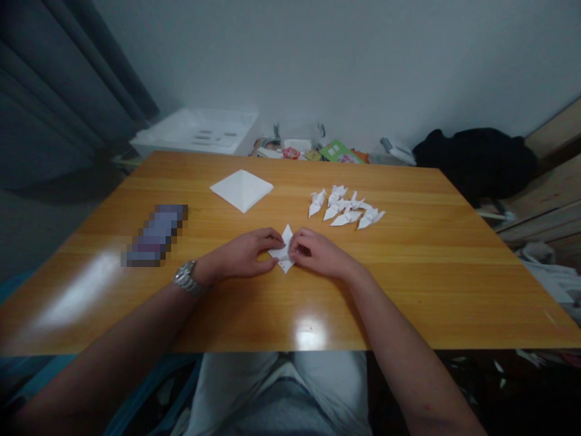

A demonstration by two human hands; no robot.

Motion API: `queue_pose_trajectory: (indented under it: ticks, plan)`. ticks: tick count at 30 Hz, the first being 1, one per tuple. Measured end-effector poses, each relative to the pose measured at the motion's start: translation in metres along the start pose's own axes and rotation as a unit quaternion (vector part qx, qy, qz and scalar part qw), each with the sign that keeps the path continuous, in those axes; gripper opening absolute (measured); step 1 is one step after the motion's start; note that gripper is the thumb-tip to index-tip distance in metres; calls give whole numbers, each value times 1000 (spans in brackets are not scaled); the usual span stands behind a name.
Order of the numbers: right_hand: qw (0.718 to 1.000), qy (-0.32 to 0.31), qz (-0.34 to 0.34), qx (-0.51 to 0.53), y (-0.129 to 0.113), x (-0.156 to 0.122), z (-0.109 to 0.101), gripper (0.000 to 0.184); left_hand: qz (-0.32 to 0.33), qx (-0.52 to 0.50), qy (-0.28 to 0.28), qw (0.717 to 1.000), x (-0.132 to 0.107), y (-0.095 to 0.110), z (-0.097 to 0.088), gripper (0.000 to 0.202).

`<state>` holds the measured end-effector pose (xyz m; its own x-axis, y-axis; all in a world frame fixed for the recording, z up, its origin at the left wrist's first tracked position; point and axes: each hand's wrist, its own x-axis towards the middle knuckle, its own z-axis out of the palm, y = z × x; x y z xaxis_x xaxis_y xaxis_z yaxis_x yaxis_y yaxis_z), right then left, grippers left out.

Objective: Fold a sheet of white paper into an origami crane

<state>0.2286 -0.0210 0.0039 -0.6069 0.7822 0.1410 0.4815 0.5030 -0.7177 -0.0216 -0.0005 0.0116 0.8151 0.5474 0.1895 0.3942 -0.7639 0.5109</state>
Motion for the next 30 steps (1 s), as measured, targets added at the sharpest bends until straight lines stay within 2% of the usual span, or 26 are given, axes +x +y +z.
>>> queue_pose_trajectory:
  ticks: [5, 16, 21, 28, 30]
  plan:
    - [1000, 8, 0, -3, 0, 0, 0, 6, -8, 13, -4, 1000, 2, 3, 0, 29]
    - [999, 30, 20, 4, -2, 0, 1, 10, -48, 51, 20, 997, 8, -5, 15, 21]
    - [998, 27, 23, -48, -1, 0, 2, 20, -58, 63, 15, 996, 8, -3, 14, 27]
    - [992, 31, 32, -121, -3, 1, 5, 5, -60, 71, 22, 995, 8, -8, 17, 28]
    - [989, 30, 29, -142, -3, 2, 6, 7, -59, 70, 24, 996, 8, -8, 18, 27]
